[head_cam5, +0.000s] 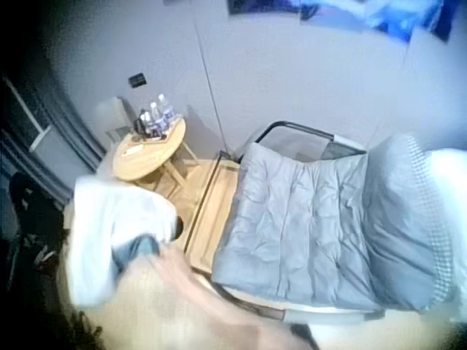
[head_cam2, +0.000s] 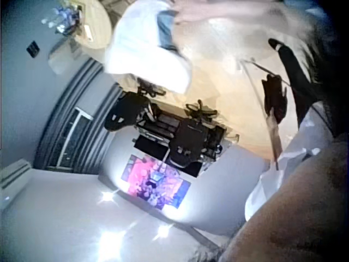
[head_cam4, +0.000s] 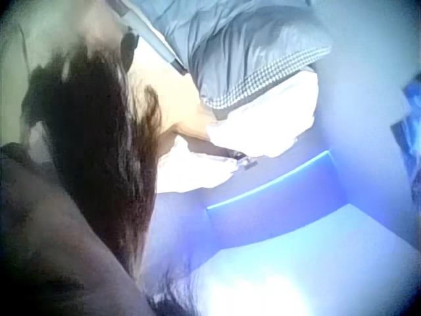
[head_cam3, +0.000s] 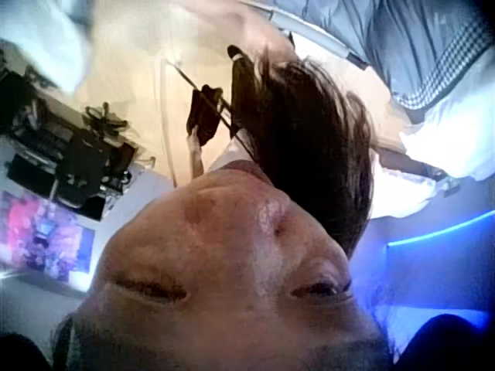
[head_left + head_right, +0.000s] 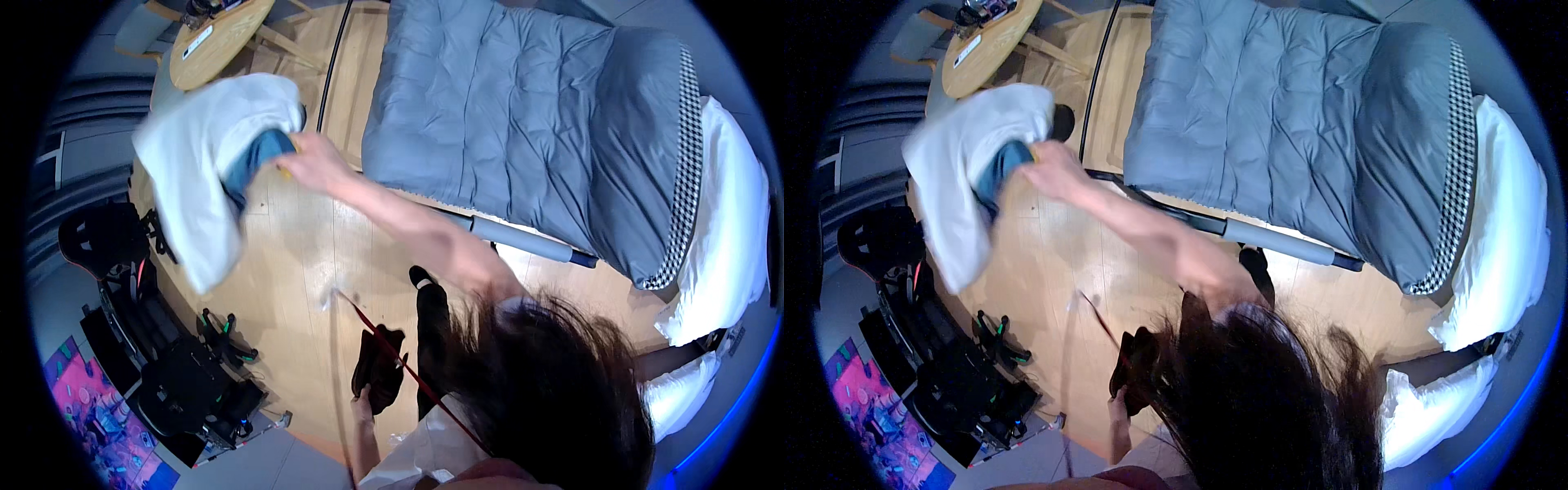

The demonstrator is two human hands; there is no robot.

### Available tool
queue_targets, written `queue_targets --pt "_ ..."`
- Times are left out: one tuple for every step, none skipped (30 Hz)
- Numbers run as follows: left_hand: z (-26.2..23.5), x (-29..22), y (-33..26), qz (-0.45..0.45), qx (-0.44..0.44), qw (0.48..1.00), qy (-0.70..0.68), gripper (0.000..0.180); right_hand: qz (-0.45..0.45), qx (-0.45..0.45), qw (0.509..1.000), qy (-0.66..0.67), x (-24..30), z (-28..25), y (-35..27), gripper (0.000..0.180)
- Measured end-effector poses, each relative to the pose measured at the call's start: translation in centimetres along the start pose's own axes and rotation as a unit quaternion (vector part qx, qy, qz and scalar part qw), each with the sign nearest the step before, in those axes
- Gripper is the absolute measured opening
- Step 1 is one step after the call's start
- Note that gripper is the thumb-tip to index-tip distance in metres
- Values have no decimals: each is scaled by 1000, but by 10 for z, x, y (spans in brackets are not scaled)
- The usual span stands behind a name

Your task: The person wipes a gaming desk, monitors, two gaming chairs, a circular table, and a nightstand using a cloth, then adjusts a charging cable on the nightstand and moves a cushion.

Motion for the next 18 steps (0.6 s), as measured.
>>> queue_targets --pt "-5 -8 -1 9 8 1000 15 37 -3 -29 997 70 0 -3 -4 24" --pt "-13 -11 -4 5 2 1000 27 37 21 -17 987 158 -2 -2 -9 23" --pt "-24 -12 -7 3 2 999 35 37 67 19 967 243 -4 5 -13 23" --pt "-35 -14 -10 13 -13 999 29 38 228 -38 911 341 -15 5 -22 19" --pt "-40 -15 -10 29 -14 999 17 39 164 -108 876 440 -9 -2 -22 17" --pt "-42 -13 -11 54 10 998 -8 40 163 -156 858 461 -6 -11 -24 18" --pt "-43 -12 -10 55 33 997 -39 45 178 -180 823 509 -4 -20 -28 22" --pt "-49 -9 -10 53 -21 998 -27 47 167 -205 838 478 0 -38 -30 27" --pt "-49 -9 -10 61 -34 997 -23 48 166 -200 850 457 3 -62 -33 25" --pt "-47 -7 -11 59 -51 997 -21 50 157 -232 860 427 4 -91 -35 26" --pt "-47 -4 -15 42 -102 994 19 51 155 -241 848 445 7 -118 -40 27" --pt "-45 -4 -18 26 -129 989 74 50 127 -216 850 464 11 -149 -46 28" --pt "-36 -3 -25 46 -97 993 40 49 102 -251 841 468 14 -184 -55 30" --pt "-28 -3 -32 49 -79 996 12 48 74 -264 829 487 15 -220 -67 30" --pt "-21 -6 -39 49 -80 996 9 47 72 -292 822 483 13 -255 -82 30" --pt "-14 -6 -47 49 -66 997 0 46 90 -344 816 456 3 -287 -94 32" --pt "-9 -9 -57 76 -62 995 12 46 227 -433 834 257 -15 -320 -129 31" --pt "-5 -9 -65 78 -72 994 22 46 254 -416 864 122 -26 -344 -157 33"
Point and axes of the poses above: each hand's wrist, its own y-axis towards the middle knuckle, its own z-axis out of the palm, x = y × z, the point moved 5 cm from there along y, towards the middle knuckle, and after that the axes turned 10 degrees about -z, right-handed, at the moved point
